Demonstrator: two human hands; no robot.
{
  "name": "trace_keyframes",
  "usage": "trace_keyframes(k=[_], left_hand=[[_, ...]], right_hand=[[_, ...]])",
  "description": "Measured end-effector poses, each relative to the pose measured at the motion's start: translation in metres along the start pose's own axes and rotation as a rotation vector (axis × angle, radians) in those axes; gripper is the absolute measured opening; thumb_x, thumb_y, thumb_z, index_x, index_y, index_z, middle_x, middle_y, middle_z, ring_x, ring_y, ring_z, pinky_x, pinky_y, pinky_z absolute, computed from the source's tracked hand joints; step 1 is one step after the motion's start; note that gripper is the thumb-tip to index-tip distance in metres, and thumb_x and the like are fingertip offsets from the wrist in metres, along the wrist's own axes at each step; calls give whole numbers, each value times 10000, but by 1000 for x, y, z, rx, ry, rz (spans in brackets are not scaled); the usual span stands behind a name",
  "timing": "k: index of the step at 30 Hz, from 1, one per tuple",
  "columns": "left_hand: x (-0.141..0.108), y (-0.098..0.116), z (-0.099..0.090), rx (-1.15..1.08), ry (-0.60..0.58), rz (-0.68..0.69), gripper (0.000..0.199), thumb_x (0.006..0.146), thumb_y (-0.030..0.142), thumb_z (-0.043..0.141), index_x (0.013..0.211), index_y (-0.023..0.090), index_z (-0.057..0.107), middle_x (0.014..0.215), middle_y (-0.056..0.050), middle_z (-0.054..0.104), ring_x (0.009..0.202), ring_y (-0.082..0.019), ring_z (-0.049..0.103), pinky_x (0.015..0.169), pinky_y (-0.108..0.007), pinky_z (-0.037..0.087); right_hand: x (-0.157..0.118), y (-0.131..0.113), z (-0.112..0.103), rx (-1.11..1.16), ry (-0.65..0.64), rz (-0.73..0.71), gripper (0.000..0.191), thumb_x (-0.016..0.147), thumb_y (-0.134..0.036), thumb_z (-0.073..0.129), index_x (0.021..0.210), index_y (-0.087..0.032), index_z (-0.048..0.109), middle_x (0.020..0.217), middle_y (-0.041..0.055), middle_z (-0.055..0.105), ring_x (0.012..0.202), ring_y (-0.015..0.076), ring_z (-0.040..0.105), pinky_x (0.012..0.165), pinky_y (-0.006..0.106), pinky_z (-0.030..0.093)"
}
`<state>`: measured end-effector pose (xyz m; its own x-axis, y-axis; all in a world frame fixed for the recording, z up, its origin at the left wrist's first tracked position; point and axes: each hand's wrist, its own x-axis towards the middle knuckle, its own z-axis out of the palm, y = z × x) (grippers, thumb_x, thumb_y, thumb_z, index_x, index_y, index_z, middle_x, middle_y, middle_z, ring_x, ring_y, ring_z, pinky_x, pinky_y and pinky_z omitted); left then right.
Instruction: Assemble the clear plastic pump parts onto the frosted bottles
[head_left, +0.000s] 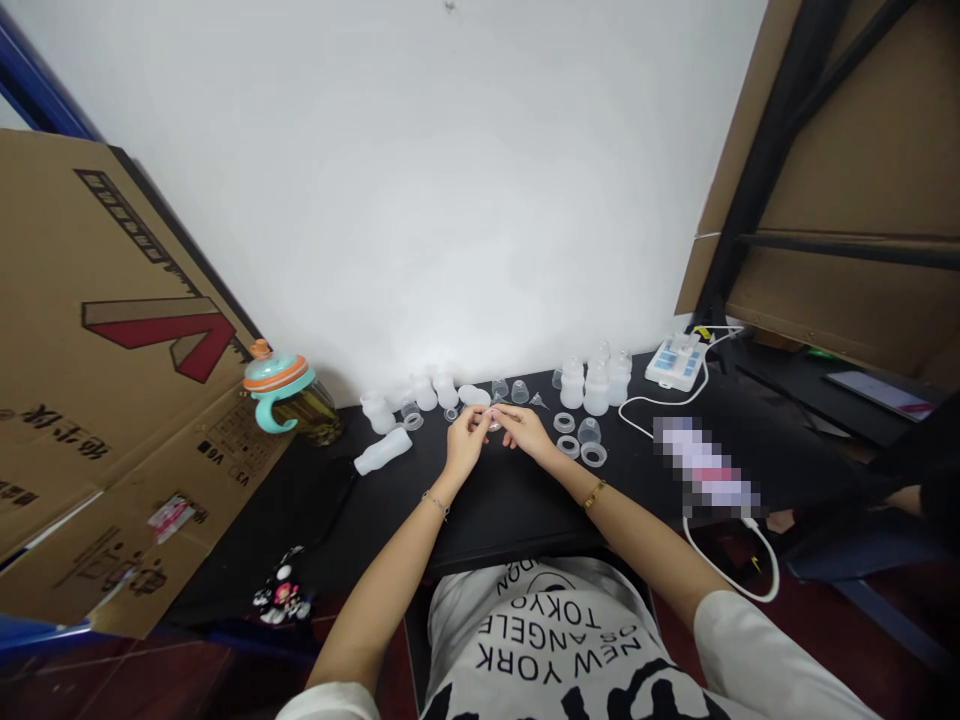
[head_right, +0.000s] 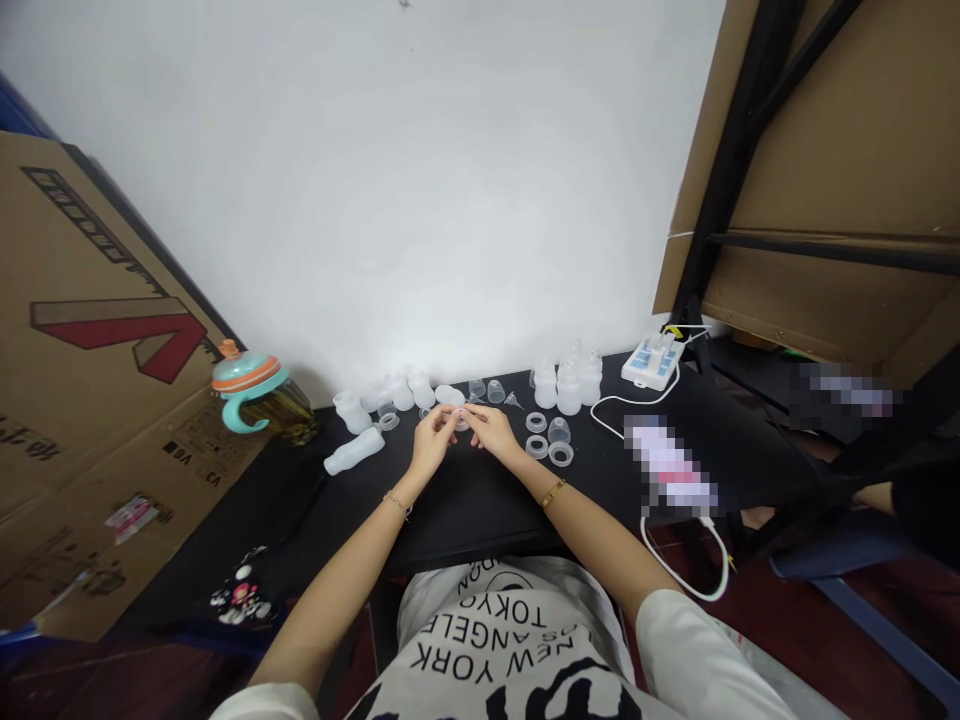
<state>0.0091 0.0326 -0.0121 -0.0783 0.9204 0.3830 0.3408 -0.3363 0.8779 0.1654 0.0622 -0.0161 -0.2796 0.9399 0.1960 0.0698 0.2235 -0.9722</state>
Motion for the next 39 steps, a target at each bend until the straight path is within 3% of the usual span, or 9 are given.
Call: trace_keyframes(k=[12, 39], left_hand=[[-1, 1, 1, 23, 5, 9, 322, 893, 503, 628, 986, 199, 676, 744, 0, 676, 531, -120, 603, 543, -231, 458], [-2, 6, 0, 96, 21, 30, 273, 895, 472, 612, 943, 211, 675, 658, 24, 633, 506, -125, 586, 552, -234, 436]], right_hand=[[-1, 1, -1, -107, 42, -76, 381, 930, -441, 613, 1143, -180, 790, 677, 2, 704, 457, 92, 568, 447, 183, 437], [-10, -11, -2, -227, 48, -194, 358, 957, -434, 537, 1000, -204, 808, 629, -20, 661, 474, 109, 552, 542, 212, 417]])
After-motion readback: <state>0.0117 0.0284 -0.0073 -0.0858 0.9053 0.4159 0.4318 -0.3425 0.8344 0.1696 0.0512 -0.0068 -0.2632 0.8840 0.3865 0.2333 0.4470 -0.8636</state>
